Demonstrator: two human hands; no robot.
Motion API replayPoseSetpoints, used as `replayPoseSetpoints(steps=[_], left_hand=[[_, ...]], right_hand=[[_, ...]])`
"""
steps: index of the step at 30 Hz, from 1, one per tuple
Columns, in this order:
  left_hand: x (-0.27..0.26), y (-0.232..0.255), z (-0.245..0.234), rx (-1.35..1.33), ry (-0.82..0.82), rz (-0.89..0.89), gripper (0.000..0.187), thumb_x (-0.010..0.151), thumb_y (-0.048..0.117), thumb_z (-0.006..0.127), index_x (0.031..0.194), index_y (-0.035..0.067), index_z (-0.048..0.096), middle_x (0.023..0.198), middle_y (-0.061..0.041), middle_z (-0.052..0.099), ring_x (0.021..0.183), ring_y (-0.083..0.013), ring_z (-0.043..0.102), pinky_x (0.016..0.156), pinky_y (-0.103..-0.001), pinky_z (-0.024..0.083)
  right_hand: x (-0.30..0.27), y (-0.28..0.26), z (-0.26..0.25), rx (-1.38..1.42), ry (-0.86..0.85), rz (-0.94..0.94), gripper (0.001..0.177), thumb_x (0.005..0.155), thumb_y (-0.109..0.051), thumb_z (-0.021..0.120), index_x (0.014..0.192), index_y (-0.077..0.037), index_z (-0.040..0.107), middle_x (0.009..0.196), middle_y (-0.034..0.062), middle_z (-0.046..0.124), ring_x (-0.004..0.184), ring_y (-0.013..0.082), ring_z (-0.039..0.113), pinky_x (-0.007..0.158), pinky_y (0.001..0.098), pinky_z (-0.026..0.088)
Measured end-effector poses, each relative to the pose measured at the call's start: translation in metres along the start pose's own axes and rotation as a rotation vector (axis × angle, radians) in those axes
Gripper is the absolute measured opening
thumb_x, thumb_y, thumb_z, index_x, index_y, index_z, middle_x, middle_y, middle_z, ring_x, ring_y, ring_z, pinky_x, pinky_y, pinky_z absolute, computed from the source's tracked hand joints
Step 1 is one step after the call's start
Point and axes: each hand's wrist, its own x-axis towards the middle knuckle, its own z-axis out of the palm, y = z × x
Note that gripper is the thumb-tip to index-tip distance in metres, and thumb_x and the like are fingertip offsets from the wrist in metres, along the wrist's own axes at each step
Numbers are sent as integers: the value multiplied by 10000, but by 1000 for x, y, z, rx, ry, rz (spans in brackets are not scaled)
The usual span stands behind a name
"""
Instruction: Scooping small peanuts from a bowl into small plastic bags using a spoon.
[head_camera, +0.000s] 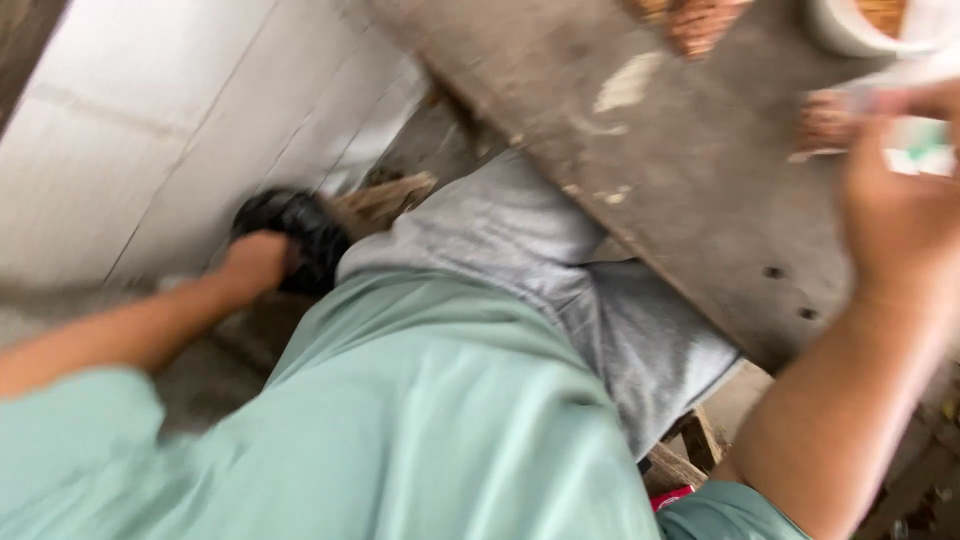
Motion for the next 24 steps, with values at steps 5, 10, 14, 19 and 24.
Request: replayPoseSetpoints(steps=[5, 10, 14, 19, 24], left_hand=[[3, -11, 2, -6, -6, 26, 254, 957, 323, 537, 946, 113, 680, 967, -157, 760, 922, -389, 741, 795, -508, 584], [7, -20, -13, 29, -165, 35, 284, 932, 159, 480, 1097, 214, 705, 1164, -92, 766, 1088, -308, 743, 867, -451, 610], [28, -56, 27, 104, -57, 198, 262, 816, 306, 707, 1076, 280, 692, 1121, -14, 766, 1069, -255, 739, 886, -416, 600], [24, -51, 13, 177, 14, 324, 319, 852, 332, 651, 1161, 276, 597, 1156, 13, 692, 1058, -290, 696, 874, -473, 605], [28, -68, 23, 372, -30, 405, 502, 866, 107, 562, 1276, 395, 541, 1264, 98, 647, 1177, -214, 634, 863, -414, 592]], right_hand=[[38, -35, -21, -127, 102, -149, 224, 1083, 75, 845, 974, -1, 665, 987, 153, 707, 957, 390, 624, 974, 495, 394], [48, -57, -22, -141, 123, -41, 228, 1055, -2, 823, 882, -47, 681, 869, 63, 676, 942, 298, 540, 922, 457, 330], [51, -60, -23, -141, 131, -19, 209, 1010, -36, 822, 881, -76, 664, 834, 39, 636, 894, 272, 524, 886, 434, 329], [53, -61, -21, -140, 134, 19, 208, 990, -73, 783, 834, -88, 645, 796, -10, 615, 883, 242, 515, 889, 428, 321], [54, -63, -20, -132, 141, 13, 232, 974, -62, 771, 814, -96, 606, 777, -20, 573, 887, 251, 522, 890, 425, 323]])
